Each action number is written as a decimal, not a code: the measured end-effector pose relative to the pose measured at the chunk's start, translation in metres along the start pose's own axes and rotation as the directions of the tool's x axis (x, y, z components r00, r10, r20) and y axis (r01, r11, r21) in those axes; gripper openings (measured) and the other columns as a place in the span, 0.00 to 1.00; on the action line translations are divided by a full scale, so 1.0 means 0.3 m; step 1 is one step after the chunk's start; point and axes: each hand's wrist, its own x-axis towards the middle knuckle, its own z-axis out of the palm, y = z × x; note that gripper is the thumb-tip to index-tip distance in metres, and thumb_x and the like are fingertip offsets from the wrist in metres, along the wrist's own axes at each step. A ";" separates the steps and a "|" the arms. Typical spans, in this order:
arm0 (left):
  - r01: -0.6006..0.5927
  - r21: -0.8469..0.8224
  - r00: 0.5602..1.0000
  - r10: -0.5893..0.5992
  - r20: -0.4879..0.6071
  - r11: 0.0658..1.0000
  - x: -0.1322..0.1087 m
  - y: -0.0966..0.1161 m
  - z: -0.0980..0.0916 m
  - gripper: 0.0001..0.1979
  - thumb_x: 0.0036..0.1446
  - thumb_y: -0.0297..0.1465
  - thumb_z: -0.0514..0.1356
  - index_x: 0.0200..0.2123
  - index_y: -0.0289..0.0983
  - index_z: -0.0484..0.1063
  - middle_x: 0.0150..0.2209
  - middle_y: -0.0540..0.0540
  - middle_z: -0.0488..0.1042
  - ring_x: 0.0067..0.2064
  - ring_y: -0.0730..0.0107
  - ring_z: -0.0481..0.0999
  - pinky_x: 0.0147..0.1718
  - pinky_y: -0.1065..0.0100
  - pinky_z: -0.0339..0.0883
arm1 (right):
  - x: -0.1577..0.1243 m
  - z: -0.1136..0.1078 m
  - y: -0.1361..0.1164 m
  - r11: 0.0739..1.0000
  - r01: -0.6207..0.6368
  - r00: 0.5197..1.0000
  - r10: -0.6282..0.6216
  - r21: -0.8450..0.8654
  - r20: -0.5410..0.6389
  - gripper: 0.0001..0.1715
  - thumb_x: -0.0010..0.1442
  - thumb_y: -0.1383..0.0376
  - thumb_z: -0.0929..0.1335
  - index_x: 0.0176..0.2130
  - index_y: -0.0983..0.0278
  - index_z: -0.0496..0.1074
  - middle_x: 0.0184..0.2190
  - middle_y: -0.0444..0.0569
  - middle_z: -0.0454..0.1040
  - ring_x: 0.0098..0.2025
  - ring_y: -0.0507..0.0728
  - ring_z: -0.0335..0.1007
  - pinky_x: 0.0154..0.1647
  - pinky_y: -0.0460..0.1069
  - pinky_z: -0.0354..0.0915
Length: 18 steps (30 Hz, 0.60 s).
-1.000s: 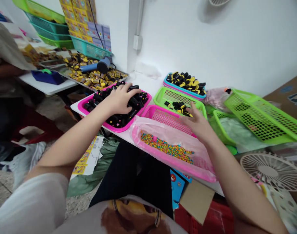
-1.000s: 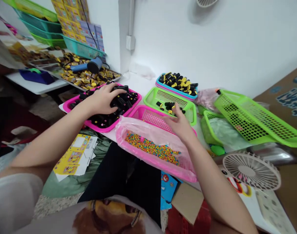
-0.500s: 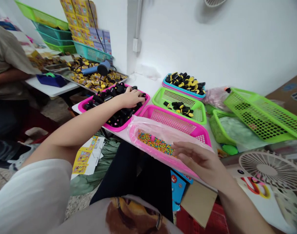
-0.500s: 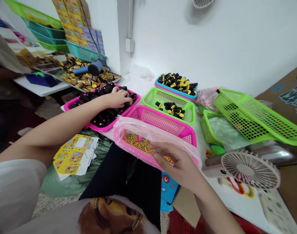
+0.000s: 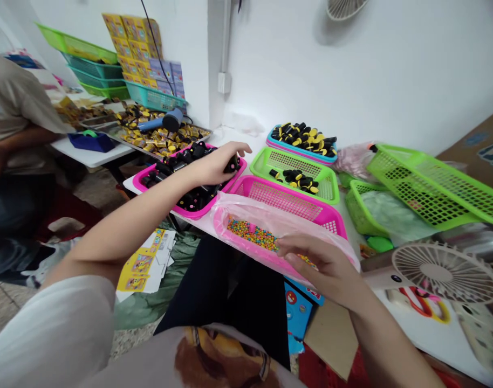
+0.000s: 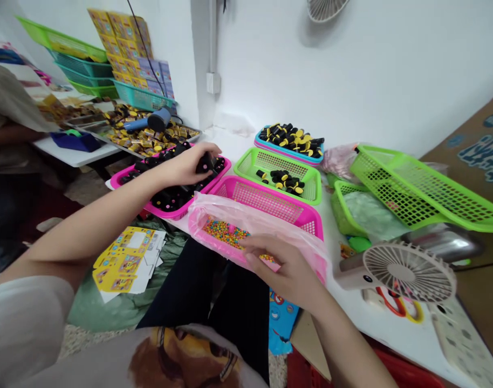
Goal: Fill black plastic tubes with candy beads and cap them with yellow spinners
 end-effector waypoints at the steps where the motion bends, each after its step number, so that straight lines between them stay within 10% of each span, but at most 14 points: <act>1: -0.042 -0.130 0.995 0.030 -0.092 0.991 -0.021 0.064 0.013 0.33 0.56 0.22 0.64 0.63 0.39 0.60 0.57 0.36 0.73 0.57 0.55 0.77 0.57 0.53 0.74 | 0.008 0.016 0.003 0.999 -0.011 0.998 0.014 0.047 -0.057 0.13 0.70 0.60 0.72 0.53 0.51 0.79 0.44 0.47 0.84 0.46 0.55 0.82 0.48 0.51 0.78; 8: -0.135 -0.480 0.991 0.109 -0.082 0.867 -0.228 0.471 0.126 0.39 0.61 0.19 0.64 0.69 0.51 0.55 0.69 0.35 0.70 0.57 0.57 0.83 0.56 0.54 0.79 | 0.089 0.172 0.012 0.972 -0.078 0.991 0.099 0.221 -0.086 0.22 0.68 0.55 0.72 0.59 0.55 0.74 0.56 0.52 0.80 0.55 0.60 0.80 0.57 0.59 0.76; 14: -0.038 -0.466 0.977 -0.065 -0.202 0.884 -0.358 0.534 0.174 0.53 0.60 0.20 0.67 0.75 0.58 0.39 0.80 0.39 0.44 0.79 0.50 0.52 0.74 0.44 0.57 | 0.098 0.264 0.035 0.922 -0.013 0.997 0.044 0.387 -0.071 0.16 0.65 0.61 0.75 0.52 0.54 0.76 0.51 0.49 0.83 0.53 0.59 0.82 0.55 0.56 0.78; 18: 0.200 -0.479 0.930 -0.320 -0.182 0.855 -0.409 0.536 0.193 0.44 0.64 0.27 0.66 0.76 0.47 0.47 0.76 0.32 0.56 0.75 0.50 0.63 0.71 0.49 0.63 | 0.125 0.283 0.036 0.861 -0.011 0.997 0.051 0.509 -0.065 0.14 0.61 0.59 0.79 0.46 0.52 0.76 0.51 0.46 0.84 0.52 0.57 0.83 0.53 0.54 0.79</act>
